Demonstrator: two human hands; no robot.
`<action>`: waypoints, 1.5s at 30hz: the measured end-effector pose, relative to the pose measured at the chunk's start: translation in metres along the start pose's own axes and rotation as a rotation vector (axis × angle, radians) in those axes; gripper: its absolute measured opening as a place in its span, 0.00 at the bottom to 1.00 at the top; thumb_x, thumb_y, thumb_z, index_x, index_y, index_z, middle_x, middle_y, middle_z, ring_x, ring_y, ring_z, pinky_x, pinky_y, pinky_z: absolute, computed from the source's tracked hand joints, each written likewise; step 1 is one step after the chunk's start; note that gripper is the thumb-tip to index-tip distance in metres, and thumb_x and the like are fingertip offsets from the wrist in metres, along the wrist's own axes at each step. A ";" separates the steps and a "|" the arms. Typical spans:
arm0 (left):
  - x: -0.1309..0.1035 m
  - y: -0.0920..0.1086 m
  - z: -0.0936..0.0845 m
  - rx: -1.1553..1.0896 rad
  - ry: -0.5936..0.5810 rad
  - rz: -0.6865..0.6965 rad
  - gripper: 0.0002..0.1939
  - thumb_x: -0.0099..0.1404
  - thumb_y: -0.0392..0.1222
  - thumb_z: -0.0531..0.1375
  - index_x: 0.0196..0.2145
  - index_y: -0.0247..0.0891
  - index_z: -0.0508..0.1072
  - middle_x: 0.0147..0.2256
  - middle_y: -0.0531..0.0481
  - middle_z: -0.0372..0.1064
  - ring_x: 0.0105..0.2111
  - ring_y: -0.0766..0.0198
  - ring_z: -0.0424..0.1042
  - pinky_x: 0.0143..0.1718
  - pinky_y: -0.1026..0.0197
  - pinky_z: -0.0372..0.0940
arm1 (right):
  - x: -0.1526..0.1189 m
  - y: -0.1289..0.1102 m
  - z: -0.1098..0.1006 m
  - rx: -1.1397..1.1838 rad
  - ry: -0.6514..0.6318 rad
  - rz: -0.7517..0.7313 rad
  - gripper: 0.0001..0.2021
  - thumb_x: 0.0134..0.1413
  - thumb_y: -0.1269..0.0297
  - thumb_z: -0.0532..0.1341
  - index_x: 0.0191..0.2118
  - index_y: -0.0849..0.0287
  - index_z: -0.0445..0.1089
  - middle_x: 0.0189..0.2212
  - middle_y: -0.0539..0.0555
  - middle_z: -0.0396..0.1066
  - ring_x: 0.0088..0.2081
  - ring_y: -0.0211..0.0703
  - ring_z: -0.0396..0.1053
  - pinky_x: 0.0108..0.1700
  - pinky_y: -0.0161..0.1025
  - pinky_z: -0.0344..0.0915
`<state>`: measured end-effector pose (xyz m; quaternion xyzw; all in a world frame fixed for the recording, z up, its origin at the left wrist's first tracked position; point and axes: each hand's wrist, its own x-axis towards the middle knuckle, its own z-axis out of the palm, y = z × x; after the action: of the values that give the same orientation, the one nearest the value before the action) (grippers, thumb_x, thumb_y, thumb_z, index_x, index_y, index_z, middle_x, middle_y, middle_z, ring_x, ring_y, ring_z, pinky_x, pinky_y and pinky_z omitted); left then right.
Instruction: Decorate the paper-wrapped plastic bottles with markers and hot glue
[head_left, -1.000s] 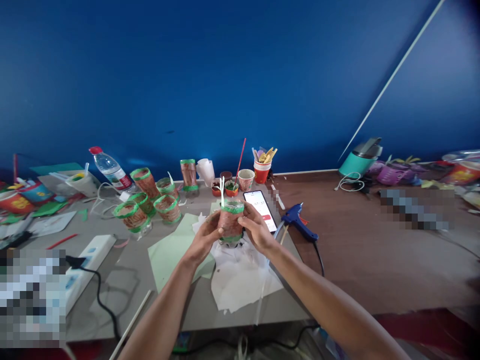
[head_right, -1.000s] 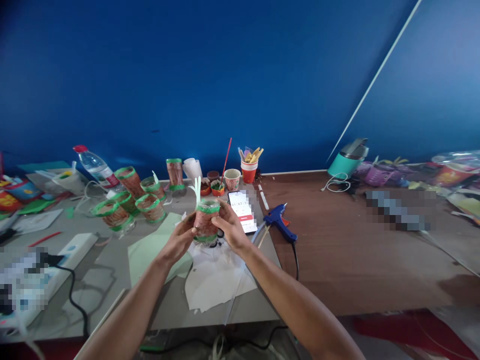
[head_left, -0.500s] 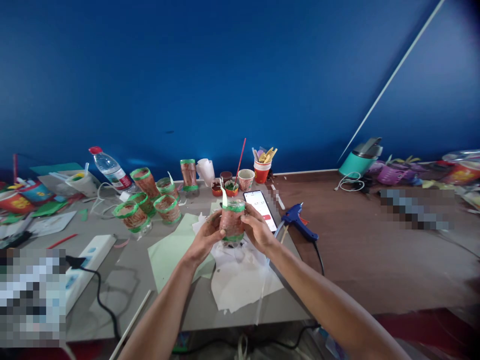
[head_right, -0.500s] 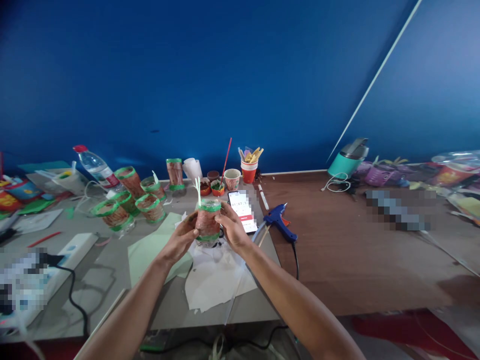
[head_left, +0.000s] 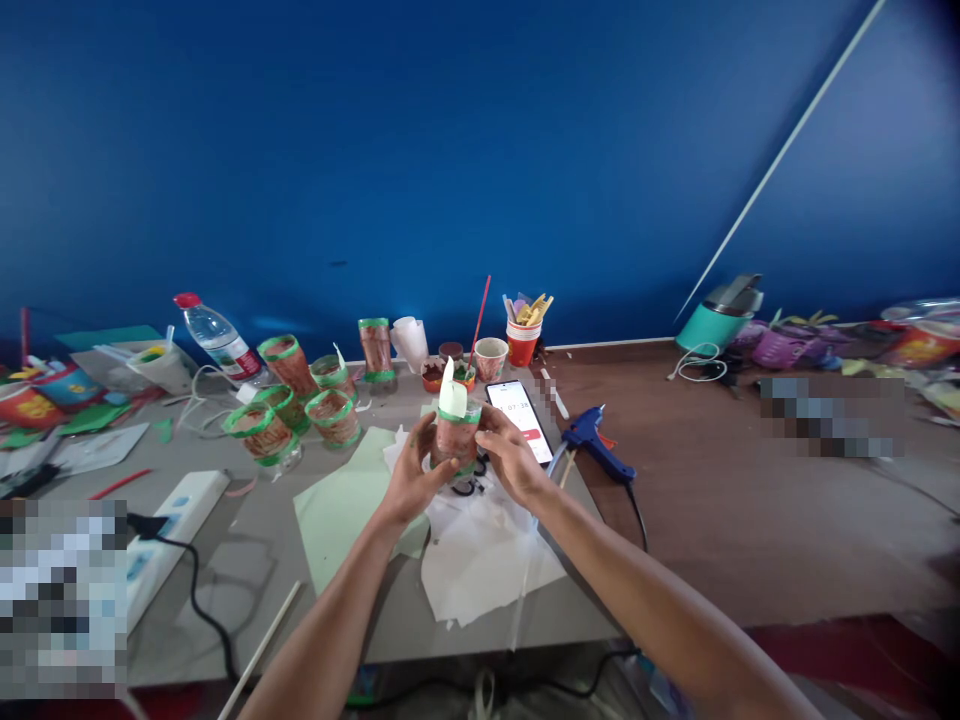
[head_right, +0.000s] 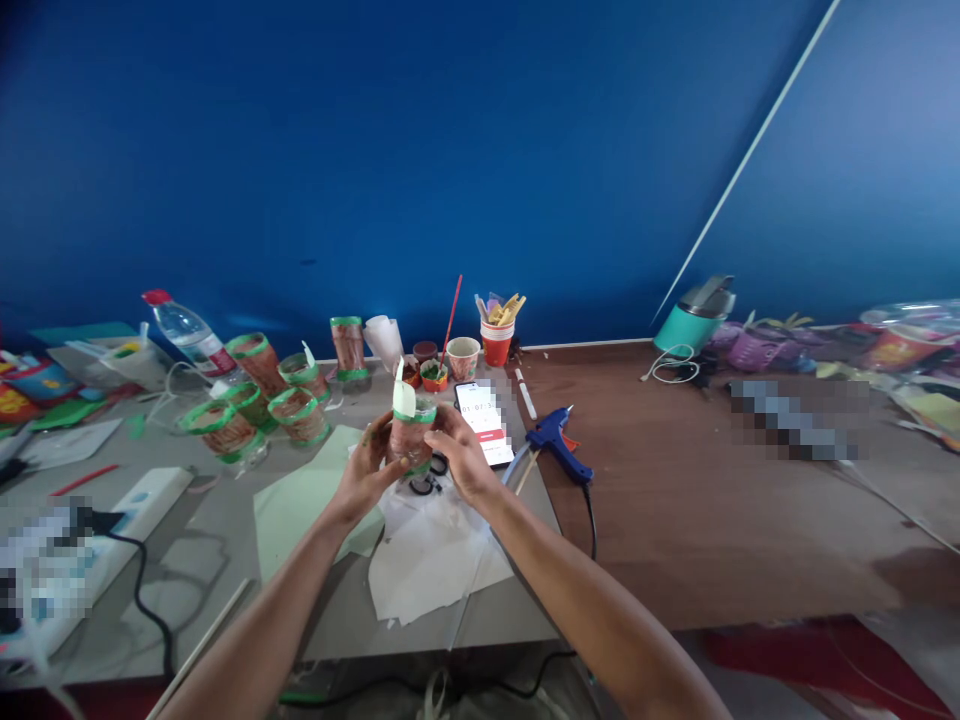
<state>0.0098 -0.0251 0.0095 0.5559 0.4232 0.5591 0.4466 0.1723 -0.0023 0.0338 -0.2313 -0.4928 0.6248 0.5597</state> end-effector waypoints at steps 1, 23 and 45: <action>0.000 0.001 0.000 0.029 0.008 0.003 0.39 0.53 0.46 0.69 0.59 0.40 0.59 0.56 0.39 0.64 0.57 0.48 0.63 0.58 0.47 0.58 | 0.000 0.000 0.000 0.003 0.008 0.003 0.21 0.45 0.63 0.62 0.48 0.52 0.70 0.45 0.52 0.75 0.53 0.51 0.67 0.58 0.48 0.60; 0.002 0.005 -0.005 0.357 0.326 0.051 0.36 0.48 0.45 0.69 0.55 0.40 0.64 0.49 0.42 0.62 0.50 0.50 0.64 0.53 0.47 0.58 | 0.000 0.008 -0.004 0.008 0.083 0.078 0.22 0.42 0.63 0.66 0.48 0.52 0.69 0.49 0.53 0.73 0.54 0.53 0.68 0.59 0.53 0.59; 0.003 0.003 -0.006 0.429 0.369 0.080 0.34 0.48 0.42 0.69 0.53 0.41 0.66 0.46 0.44 0.62 0.48 0.51 0.64 0.54 0.46 0.58 | 0.000 0.008 -0.005 0.009 0.077 0.096 0.23 0.41 0.63 0.66 0.48 0.53 0.70 0.50 0.54 0.72 0.55 0.55 0.66 0.61 0.54 0.56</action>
<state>0.0040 -0.0227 0.0133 0.5427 0.5839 0.5654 0.2118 0.1722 0.0006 0.0250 -0.2760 -0.4565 0.6436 0.5488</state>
